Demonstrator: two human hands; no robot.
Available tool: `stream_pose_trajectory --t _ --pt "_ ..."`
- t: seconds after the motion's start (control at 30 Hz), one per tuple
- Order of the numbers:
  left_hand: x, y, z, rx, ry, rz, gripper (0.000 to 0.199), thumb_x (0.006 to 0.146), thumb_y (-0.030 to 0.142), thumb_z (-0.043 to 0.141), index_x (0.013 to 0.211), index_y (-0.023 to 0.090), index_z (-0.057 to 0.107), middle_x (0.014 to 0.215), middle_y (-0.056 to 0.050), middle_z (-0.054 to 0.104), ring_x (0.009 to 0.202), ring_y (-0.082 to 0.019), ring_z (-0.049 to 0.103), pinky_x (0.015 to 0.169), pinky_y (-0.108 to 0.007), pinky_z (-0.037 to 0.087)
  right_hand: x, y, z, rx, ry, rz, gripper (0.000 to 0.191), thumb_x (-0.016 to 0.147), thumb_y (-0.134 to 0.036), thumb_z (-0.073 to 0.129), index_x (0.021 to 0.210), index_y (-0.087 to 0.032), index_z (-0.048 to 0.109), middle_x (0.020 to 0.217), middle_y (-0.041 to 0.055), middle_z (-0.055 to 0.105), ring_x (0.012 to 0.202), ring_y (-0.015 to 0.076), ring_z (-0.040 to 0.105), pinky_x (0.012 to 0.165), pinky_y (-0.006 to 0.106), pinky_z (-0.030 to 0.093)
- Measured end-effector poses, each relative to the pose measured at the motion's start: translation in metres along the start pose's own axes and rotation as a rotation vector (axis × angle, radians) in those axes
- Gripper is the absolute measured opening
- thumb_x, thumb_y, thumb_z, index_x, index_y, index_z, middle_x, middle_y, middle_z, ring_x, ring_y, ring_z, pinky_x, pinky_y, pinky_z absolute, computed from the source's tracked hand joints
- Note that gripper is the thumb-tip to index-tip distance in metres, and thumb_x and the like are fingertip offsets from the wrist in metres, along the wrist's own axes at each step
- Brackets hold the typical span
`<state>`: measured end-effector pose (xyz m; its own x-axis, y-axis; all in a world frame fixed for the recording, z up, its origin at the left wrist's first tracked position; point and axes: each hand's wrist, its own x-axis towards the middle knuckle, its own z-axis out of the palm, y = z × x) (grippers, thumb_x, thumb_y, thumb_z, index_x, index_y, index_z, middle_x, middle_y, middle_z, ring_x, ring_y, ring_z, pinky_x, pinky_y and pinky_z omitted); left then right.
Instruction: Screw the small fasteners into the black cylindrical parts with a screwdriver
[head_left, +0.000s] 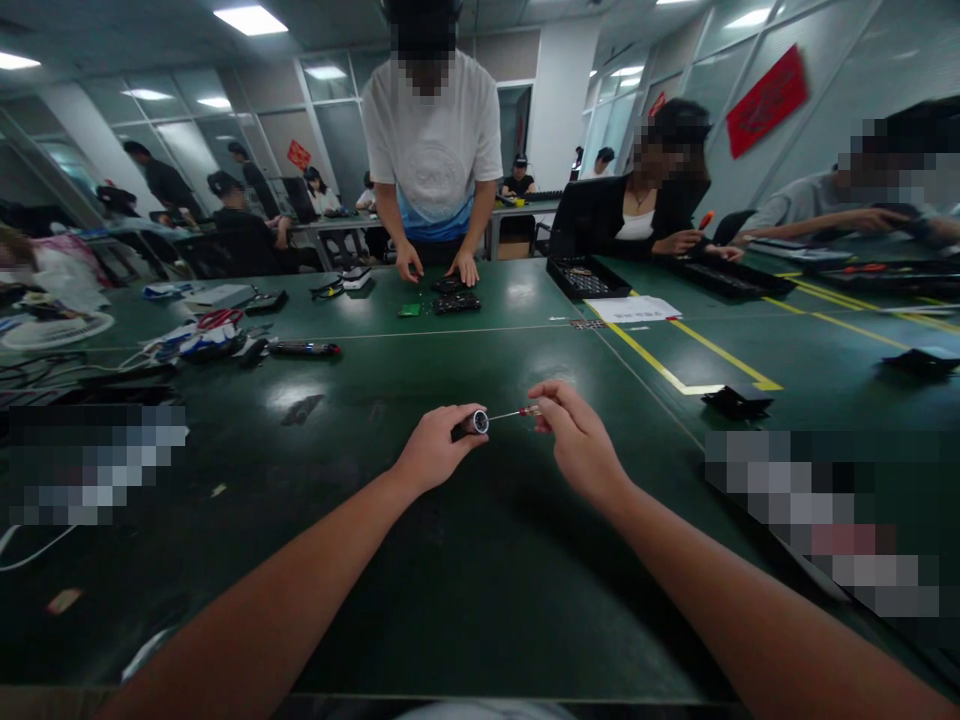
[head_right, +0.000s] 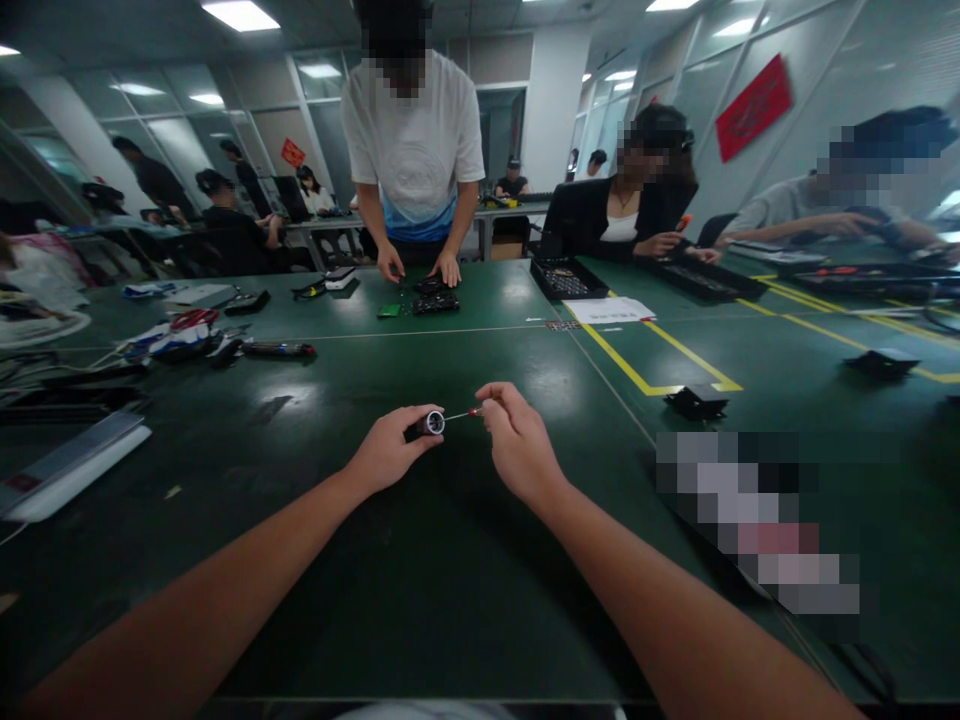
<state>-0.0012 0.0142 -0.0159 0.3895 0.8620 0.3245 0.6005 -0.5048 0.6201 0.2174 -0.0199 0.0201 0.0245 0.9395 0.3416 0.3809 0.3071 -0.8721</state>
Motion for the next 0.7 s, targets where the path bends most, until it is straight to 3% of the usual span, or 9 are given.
stream_pose_trajectory --t 0.1,0.23,0.37,0.47,0.57,0.7 --pt "0.0 -0.001 0.0 0.008 -0.01 0.0 0.038 0.088 0.03 0.072 0.126 0.026 0.066 0.109 -0.004 0.071 0.101 -0.024 0.063 0.093 -0.041 0.047 0.001 0.001 0.001 -0.046 -0.002 0.01 0.035 0.1 -0.048 0.039 0.095 -0.024 0.065 0.08 0.0026 0.065 0.075 0.021 0.062 0.067 0.034 0.045" --pt "0.001 0.001 -0.002 -0.016 0.011 -0.005 0.038 0.089 0.029 0.071 0.127 0.026 0.065 0.115 -0.005 0.07 0.105 -0.024 0.063 0.097 -0.04 0.047 0.004 0.006 0.004 0.093 0.024 0.054 0.027 0.096 -0.043 0.049 0.112 -0.023 0.058 0.085 0.0021 0.066 0.074 0.0193 0.061 0.07 0.035 0.049" --pt "0.002 0.005 -0.005 0.001 -0.005 -0.008 0.037 0.09 0.028 0.07 0.126 0.025 0.066 0.113 -0.005 0.07 0.103 -0.024 0.063 0.095 -0.039 0.047 0.008 0.012 0.008 0.299 0.044 0.087 0.027 0.09 -0.047 0.058 0.099 -0.021 0.06 0.084 0.0025 0.066 0.077 0.0182 0.061 0.075 0.035 0.05" --pt "0.002 0.006 -0.006 0.092 -0.045 0.018 0.038 0.09 0.029 0.07 0.127 0.026 0.065 0.108 -0.003 0.071 0.101 -0.024 0.063 0.098 -0.043 0.045 0.011 0.016 0.01 0.489 0.117 0.257 0.031 0.086 -0.052 0.063 0.086 -0.021 0.063 0.07 -0.001 0.059 0.064 0.0159 0.055 0.067 0.033 0.051" --pt "0.003 0.001 -0.006 0.163 -0.078 -0.043 0.038 0.09 0.029 0.071 0.127 0.027 0.065 0.108 -0.003 0.071 0.103 -0.025 0.061 0.101 -0.047 0.042 0.015 0.02 0.009 0.585 0.188 0.414 0.03 0.083 -0.049 0.067 0.073 -0.022 0.06 0.06 -0.0038 0.051 0.052 0.0128 0.046 0.057 0.03 0.049" --pt "0.004 -0.005 -0.007 0.145 -0.093 -0.086 0.037 0.09 0.03 0.07 0.127 0.028 0.065 0.108 -0.003 0.071 0.103 -0.025 0.061 0.103 -0.049 0.041 0.018 0.026 0.008 0.565 0.214 0.371 0.026 0.086 -0.044 0.066 0.074 -0.022 0.061 0.065 -0.0022 0.055 0.057 0.0127 0.05 0.06 0.029 0.051"
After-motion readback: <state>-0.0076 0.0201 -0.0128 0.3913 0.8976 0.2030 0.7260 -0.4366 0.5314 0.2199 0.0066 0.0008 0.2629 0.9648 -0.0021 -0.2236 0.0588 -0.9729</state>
